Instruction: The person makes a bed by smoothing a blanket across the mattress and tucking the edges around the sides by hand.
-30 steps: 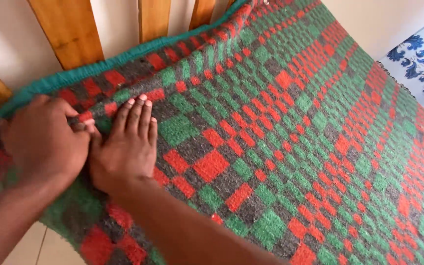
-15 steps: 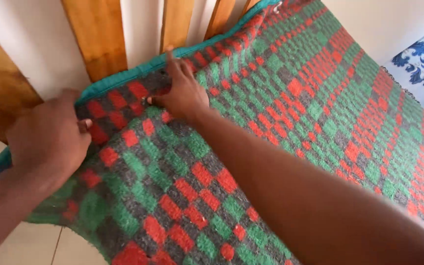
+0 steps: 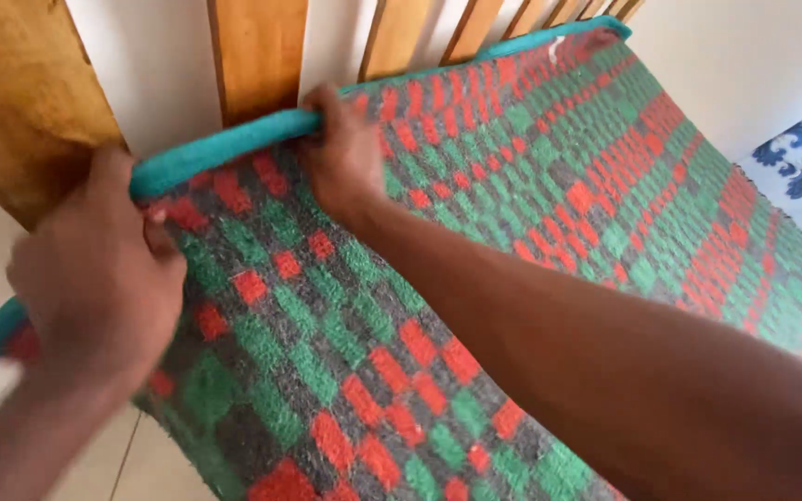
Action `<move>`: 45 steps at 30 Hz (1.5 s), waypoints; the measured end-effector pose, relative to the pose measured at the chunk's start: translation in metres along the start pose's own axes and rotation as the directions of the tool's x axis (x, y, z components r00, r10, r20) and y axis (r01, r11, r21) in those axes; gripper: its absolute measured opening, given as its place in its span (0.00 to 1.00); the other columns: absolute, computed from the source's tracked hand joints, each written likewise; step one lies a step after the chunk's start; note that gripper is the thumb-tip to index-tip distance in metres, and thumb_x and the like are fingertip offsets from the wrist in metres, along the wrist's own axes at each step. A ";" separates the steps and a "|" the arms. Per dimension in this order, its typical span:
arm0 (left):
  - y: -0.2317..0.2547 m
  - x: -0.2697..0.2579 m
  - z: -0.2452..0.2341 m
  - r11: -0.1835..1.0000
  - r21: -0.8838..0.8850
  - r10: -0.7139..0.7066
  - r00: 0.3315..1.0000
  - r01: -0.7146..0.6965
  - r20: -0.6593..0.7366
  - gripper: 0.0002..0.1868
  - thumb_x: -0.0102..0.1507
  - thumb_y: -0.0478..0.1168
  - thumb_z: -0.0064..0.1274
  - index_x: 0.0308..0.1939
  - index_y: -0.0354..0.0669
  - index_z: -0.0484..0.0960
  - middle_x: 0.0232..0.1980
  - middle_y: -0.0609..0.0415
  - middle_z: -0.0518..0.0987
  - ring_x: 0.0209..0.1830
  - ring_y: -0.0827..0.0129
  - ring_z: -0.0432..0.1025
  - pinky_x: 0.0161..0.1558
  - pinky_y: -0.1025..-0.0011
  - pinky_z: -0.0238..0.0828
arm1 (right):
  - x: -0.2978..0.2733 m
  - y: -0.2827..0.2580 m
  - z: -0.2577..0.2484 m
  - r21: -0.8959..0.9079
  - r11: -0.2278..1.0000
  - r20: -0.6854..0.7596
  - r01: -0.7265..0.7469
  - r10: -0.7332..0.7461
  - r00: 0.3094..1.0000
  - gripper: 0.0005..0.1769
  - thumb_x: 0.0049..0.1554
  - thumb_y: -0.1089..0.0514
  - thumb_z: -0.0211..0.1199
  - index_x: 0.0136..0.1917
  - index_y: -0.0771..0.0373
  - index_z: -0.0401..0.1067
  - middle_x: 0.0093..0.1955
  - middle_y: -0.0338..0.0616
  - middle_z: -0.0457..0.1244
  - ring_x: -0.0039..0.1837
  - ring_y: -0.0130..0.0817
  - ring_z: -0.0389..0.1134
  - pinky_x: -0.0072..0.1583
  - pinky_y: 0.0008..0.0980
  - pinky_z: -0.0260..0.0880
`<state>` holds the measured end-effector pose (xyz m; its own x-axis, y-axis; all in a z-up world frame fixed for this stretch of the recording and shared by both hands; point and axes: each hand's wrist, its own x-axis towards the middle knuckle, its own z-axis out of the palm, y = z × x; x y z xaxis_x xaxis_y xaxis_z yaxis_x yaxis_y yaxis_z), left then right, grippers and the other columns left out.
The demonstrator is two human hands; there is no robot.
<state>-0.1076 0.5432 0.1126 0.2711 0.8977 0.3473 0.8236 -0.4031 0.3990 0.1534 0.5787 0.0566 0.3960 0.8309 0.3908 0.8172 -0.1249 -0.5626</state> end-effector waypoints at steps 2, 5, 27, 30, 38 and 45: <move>0.008 -0.025 0.000 1.000 -0.009 -0.011 0.999 0.011 -0.040 0.26 0.59 0.38 0.53 0.62 0.39 0.74 0.53 0.43 0.80 0.54 0.47 0.75 0.54 0.49 0.68 | -0.005 -0.002 0.017 0.211 0.972 0.060 0.106 -0.121 0.991 0.28 0.57 0.60 0.68 0.67 0.55 0.61 0.54 0.49 0.72 0.61 0.50 0.74 0.63 0.46 0.73; 0.048 -0.064 0.032 0.979 0.200 0.056 0.992 -0.033 -0.112 0.40 0.53 0.48 0.55 0.69 0.38 0.68 0.67 0.37 0.68 0.67 0.43 0.64 0.63 0.45 0.56 | -0.035 0.006 0.010 0.171 0.919 0.069 0.357 -0.372 0.926 0.48 0.54 0.57 0.75 0.77 0.56 0.49 0.69 0.60 0.63 0.71 0.61 0.62 0.67 0.55 0.57; 0.080 -0.098 0.076 0.901 -0.098 0.433 0.892 -0.423 0.128 0.38 0.65 0.43 0.40 0.78 0.31 0.59 0.80 0.40 0.60 0.81 0.55 0.53 0.77 0.56 0.47 | -0.131 0.001 -0.069 0.292 0.937 0.159 0.192 -0.245 0.956 0.27 0.65 0.57 0.54 0.76 0.60 0.62 0.81 0.52 0.58 0.84 0.50 0.57 0.81 0.39 0.60; 0.104 -0.091 0.090 0.868 -0.055 0.489 0.832 -0.493 0.261 0.36 0.65 0.54 0.39 0.74 0.41 0.62 0.79 0.50 0.59 0.80 0.55 0.50 0.72 0.55 0.45 | -0.164 0.056 -0.130 -0.066 0.988 -0.110 -0.142 0.134 0.985 0.36 0.57 0.57 0.61 0.77 0.63 0.57 0.81 0.56 0.53 0.81 0.53 0.54 0.77 0.44 0.55; 0.132 0.005 0.155 0.760 -0.092 0.649 0.745 -0.643 0.155 0.41 0.65 0.64 0.36 0.76 0.44 0.59 0.80 0.48 0.55 0.80 0.50 0.47 0.74 0.51 0.40 | -0.092 0.131 -0.111 -0.426 0.688 -0.169 -0.587 0.577 0.799 0.42 0.65 0.33 0.39 0.82 0.63 0.47 0.86 0.49 0.39 0.86 0.44 0.35 0.83 0.46 0.32; 0.140 0.057 0.172 0.991 -0.093 0.113 0.970 -0.095 0.215 0.44 0.63 0.64 0.41 0.78 0.46 0.56 0.84 0.53 0.51 0.79 0.59 0.45 0.69 0.48 0.38 | -0.011 0.100 -0.080 -0.278 0.902 0.224 0.330 -0.273 0.936 0.37 0.65 0.40 0.54 0.80 0.61 0.54 0.83 0.61 0.47 0.82 0.61 0.43 0.73 0.58 0.40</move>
<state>0.1082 0.5684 0.0424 0.4636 0.8633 0.1994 0.7440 -0.5015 0.4416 0.2648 0.5139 0.0546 0.0538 0.9330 0.3559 0.9842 0.0106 -0.1765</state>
